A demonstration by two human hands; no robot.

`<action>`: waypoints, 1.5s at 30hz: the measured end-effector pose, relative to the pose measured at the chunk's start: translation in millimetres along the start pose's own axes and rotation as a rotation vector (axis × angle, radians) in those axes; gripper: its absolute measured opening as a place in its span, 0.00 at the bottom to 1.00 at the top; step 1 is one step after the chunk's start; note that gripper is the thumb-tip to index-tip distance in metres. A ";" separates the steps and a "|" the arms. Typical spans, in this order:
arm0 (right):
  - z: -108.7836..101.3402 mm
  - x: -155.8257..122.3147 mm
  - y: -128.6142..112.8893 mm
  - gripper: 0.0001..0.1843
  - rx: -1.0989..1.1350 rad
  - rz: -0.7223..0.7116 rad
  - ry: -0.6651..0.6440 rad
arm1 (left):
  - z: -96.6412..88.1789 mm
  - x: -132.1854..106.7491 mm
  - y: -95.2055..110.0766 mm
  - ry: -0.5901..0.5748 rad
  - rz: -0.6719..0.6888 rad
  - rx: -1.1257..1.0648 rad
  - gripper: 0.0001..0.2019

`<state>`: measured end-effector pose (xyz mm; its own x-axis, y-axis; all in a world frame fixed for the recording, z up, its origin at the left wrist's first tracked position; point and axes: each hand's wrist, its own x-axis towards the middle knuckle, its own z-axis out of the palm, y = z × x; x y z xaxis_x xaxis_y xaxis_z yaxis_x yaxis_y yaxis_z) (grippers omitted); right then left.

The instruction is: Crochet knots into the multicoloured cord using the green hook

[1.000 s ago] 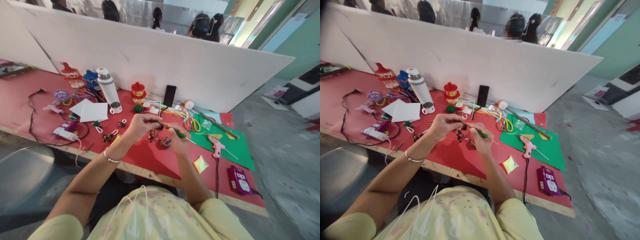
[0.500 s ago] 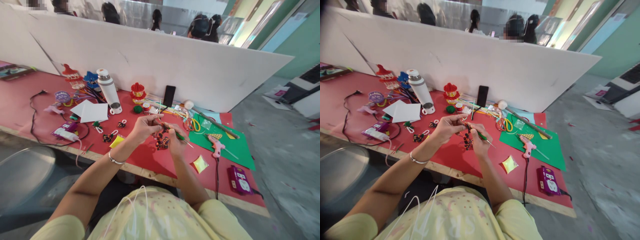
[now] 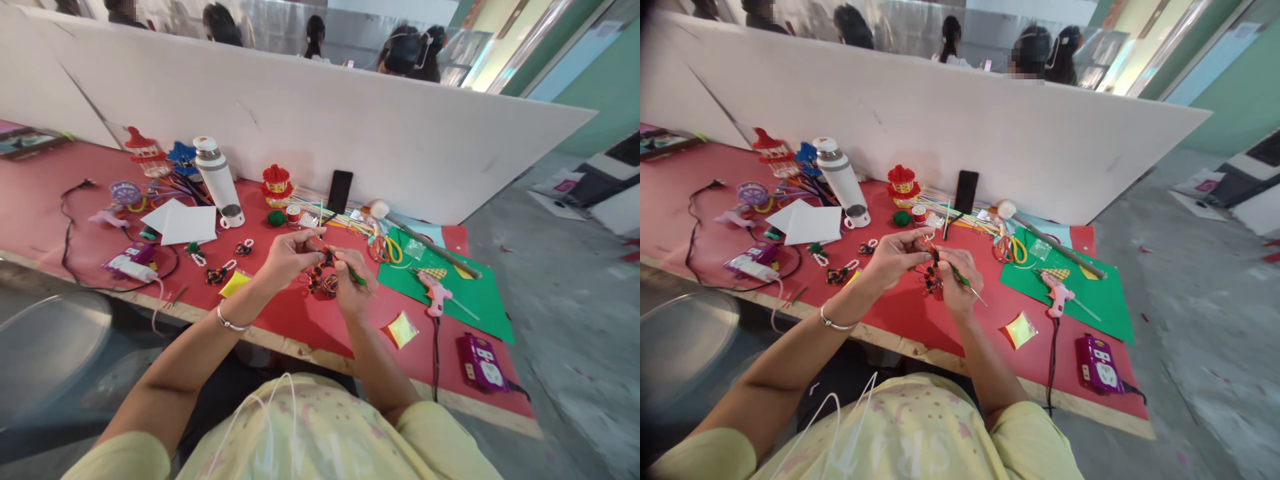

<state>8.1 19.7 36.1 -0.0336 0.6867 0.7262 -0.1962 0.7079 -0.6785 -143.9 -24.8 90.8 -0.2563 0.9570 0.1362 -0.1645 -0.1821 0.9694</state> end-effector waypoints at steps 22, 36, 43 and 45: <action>-32.2 30.2 12.5 0.08 0.079 -0.030 -0.293 | -26.1 8.1 22.8 -0.208 -0.354 -0.070 0.25; -42.6 51.4 -3.9 0.09 0.027 -0.081 -0.407 | -19.4 10.2 29.5 -0.183 -0.257 -0.015 0.21; -40.5 47.8 -2.1 0.09 0.005 -0.130 -0.406 | -17.9 9.0 27.7 -0.131 -0.219 0.003 0.21; -40.5 47.5 -3.1 0.10 -0.019 -0.153 -0.413 | -18.4 8.7 28.4 -0.128 -0.213 0.001 0.20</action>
<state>46.8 56.8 68.1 -0.3951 0.4529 0.7992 -0.2118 0.8017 -0.5590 -168.4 -25.9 115.8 -0.0931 0.9945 -0.0470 -0.2009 0.0274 0.9792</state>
